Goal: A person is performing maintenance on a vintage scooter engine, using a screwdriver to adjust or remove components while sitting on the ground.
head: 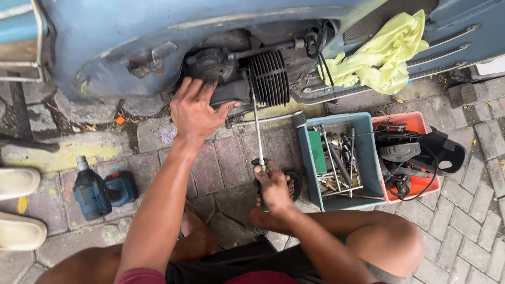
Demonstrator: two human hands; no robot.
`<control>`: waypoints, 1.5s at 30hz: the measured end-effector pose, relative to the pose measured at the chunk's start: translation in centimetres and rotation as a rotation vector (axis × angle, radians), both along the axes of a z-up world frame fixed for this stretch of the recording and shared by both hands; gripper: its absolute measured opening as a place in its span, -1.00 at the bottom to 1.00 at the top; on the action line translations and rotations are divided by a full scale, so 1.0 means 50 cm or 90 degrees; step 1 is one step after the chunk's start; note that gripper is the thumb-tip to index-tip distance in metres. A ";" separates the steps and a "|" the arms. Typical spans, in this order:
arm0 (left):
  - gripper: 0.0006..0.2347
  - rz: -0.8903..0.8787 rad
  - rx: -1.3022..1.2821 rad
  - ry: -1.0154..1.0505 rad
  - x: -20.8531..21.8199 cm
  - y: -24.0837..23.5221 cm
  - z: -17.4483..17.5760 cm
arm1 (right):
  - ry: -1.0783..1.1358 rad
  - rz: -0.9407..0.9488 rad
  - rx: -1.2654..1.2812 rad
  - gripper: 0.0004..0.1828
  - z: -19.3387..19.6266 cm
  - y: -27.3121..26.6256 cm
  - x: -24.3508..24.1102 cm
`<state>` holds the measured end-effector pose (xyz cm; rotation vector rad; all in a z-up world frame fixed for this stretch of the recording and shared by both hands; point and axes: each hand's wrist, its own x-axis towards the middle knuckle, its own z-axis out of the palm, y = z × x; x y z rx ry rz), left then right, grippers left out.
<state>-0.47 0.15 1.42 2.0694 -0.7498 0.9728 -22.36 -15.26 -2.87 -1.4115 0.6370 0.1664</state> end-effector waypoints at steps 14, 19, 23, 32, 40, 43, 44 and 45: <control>-0.44 0.052 0.077 -0.041 0.004 0.009 -0.018 | 0.085 0.111 -0.134 -0.57 -0.003 -0.061 -0.180; -0.43 0.057 0.079 -0.031 0.006 0.007 -0.024 | 0.176 0.044 -0.083 -0.67 -0.005 -0.050 -0.130; -0.47 0.043 0.077 -0.028 0.006 0.009 -0.022 | 0.136 0.018 0.069 -0.76 -0.024 -0.032 -0.088; -0.42 0.056 0.092 -0.034 0.003 0.010 -0.019 | 0.216 0.083 0.010 -0.69 0.056 -0.096 -0.061; -0.38 0.059 0.098 -0.028 0.011 0.012 -0.035 | 0.164 0.000 0.086 -0.55 0.023 -0.021 -0.087; -0.40 0.047 0.092 -0.040 0.014 0.009 -0.030 | 0.180 0.024 0.074 -0.58 0.033 -0.031 -0.108; -0.41 0.048 0.090 -0.040 0.011 0.012 -0.029 | 0.188 0.040 0.075 -0.65 0.038 -0.036 -0.119; -0.41 0.044 0.092 -0.043 0.009 0.010 -0.025 | 0.185 0.037 0.078 -0.65 0.032 -0.061 -0.133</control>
